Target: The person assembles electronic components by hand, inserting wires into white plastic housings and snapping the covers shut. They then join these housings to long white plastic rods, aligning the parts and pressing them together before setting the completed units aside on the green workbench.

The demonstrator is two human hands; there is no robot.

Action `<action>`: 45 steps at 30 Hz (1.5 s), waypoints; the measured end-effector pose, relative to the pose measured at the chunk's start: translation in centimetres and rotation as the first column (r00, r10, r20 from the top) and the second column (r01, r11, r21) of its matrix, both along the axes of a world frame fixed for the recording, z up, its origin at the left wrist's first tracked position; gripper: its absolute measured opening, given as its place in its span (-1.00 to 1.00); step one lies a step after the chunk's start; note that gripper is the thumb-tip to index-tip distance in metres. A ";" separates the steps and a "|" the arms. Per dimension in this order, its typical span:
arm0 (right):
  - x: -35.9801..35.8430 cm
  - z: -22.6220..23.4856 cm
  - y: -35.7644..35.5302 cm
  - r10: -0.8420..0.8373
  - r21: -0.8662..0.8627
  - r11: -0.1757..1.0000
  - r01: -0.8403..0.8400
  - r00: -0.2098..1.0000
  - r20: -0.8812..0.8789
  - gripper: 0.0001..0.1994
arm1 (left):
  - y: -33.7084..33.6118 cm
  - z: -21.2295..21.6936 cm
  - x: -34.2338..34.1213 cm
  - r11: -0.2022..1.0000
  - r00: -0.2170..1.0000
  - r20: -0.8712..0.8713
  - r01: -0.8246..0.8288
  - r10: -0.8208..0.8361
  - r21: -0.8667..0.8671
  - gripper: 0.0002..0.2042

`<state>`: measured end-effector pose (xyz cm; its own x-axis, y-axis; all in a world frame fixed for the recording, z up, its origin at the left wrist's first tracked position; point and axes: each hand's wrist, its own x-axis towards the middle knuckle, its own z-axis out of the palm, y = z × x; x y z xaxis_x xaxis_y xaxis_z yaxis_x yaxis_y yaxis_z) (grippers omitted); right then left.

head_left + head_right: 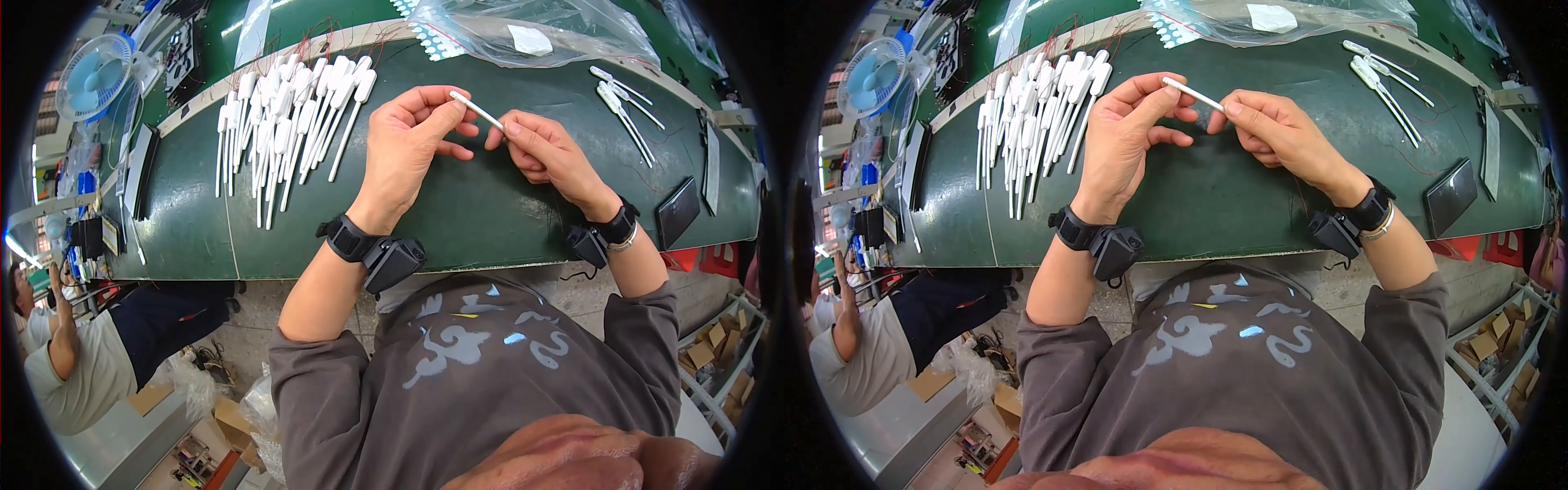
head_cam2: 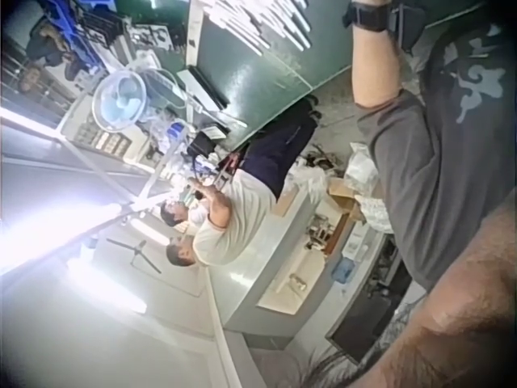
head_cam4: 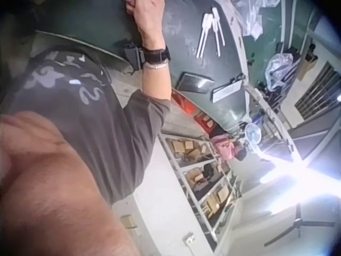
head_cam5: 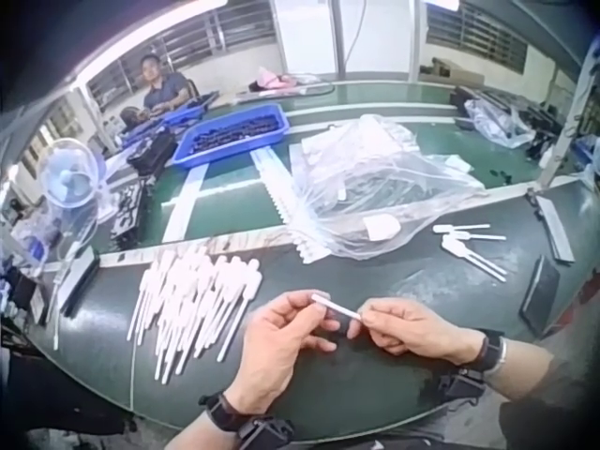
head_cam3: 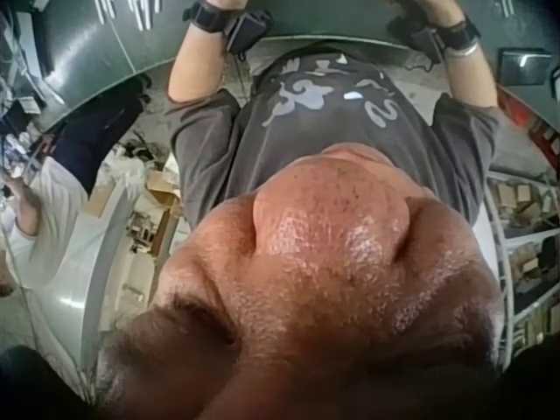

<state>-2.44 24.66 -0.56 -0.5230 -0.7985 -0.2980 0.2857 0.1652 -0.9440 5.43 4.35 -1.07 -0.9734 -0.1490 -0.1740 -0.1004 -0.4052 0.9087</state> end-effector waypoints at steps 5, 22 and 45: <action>0.2 -0.6 -0.1 -0.041 0.012 0.999 0.042 0.994 -0.104 -0.72 | 0.2 0.2 0.2 0.999 0.998 -0.057 -0.034 0.033 -0.016 -0.75; 0.7 -0.2 0.3 -0.107 -0.056 0.985 0.165 0.319 -0.942 -0.90 | 1.5 0.2 0.7 0.960 0.977 -0.212 -0.073 0.015 -0.270 -0.80; 0.5 0.4 0.8 -0.056 -0.056 0.998 0.002 0.106 -0.993 -0.79 | 0.3 0.7 0.6 0.491 0.763 -0.529 -0.322 -0.372 -0.809 -0.78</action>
<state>-1.90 25.51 -0.14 -0.3535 -0.7690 0.5327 -0.9080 0.1451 -0.3931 6.00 4.69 -0.34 -0.7921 0.1516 0.5913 0.5635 0.5540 0.6128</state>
